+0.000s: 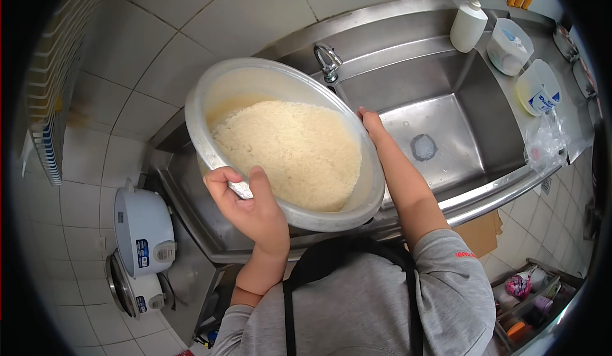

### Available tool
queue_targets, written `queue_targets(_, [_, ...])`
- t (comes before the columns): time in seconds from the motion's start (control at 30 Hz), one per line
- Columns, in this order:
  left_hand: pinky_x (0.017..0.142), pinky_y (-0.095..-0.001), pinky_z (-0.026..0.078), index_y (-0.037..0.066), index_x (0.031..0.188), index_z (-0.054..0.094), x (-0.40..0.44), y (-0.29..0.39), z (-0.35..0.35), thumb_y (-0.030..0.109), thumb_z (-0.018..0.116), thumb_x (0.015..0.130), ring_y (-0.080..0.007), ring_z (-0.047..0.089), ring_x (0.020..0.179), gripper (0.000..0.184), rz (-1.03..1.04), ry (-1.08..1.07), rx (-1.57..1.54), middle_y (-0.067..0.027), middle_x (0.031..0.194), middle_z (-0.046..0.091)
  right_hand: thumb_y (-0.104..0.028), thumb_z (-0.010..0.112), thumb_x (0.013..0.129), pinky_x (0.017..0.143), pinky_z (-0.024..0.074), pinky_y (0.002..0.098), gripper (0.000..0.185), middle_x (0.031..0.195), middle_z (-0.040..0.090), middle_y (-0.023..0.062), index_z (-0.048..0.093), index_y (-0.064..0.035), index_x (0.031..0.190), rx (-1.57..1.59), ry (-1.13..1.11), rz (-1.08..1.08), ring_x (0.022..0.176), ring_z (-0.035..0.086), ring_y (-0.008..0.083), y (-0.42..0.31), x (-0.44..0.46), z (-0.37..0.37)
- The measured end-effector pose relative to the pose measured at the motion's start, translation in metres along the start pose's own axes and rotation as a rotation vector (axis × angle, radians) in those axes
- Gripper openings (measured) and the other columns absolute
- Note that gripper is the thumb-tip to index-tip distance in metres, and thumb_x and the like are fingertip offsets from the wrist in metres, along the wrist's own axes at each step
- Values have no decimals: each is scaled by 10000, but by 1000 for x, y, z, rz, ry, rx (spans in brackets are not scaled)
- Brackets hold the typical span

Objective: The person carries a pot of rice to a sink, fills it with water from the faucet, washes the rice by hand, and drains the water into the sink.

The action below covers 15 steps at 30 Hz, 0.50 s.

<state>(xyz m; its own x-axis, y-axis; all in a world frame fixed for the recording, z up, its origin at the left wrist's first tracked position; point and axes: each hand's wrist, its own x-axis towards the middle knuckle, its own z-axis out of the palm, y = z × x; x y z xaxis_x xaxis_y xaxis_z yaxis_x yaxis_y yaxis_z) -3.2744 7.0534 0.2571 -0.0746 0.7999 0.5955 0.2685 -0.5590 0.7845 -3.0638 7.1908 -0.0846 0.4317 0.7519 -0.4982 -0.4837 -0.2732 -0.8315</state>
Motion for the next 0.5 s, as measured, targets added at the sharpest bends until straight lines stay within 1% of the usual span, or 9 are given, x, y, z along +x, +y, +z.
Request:
queue_targets(0.13, [792,-219,245,51,813,325,2,0,0,-38,489,742,-111,293,792,200,-3,-6,9,-27,825,292,-280,483,882,713,394,294,336,825,618,98,617,26,847,-12,-4,-10,740,523,180,-2,-5,1])
queue_targets(0.33, [795,-223,244,55,809,321,1,0,2,-37,492,741,-111,292,790,206,-14,-7,-22,-26,828,288,-271,482,880,715,393,292,335,807,615,108,620,29,822,16,8,-14,742,520,181,-6,-9,2])
queue_targets(0.5, [800,-228,242,59,808,321,1,2,4,-30,498,742,-113,295,791,209,3,-10,4,-24,824,291,-266,481,880,713,391,294,327,797,611,99,621,24,824,-38,-9,-13,731,514,182,-7,-9,0])
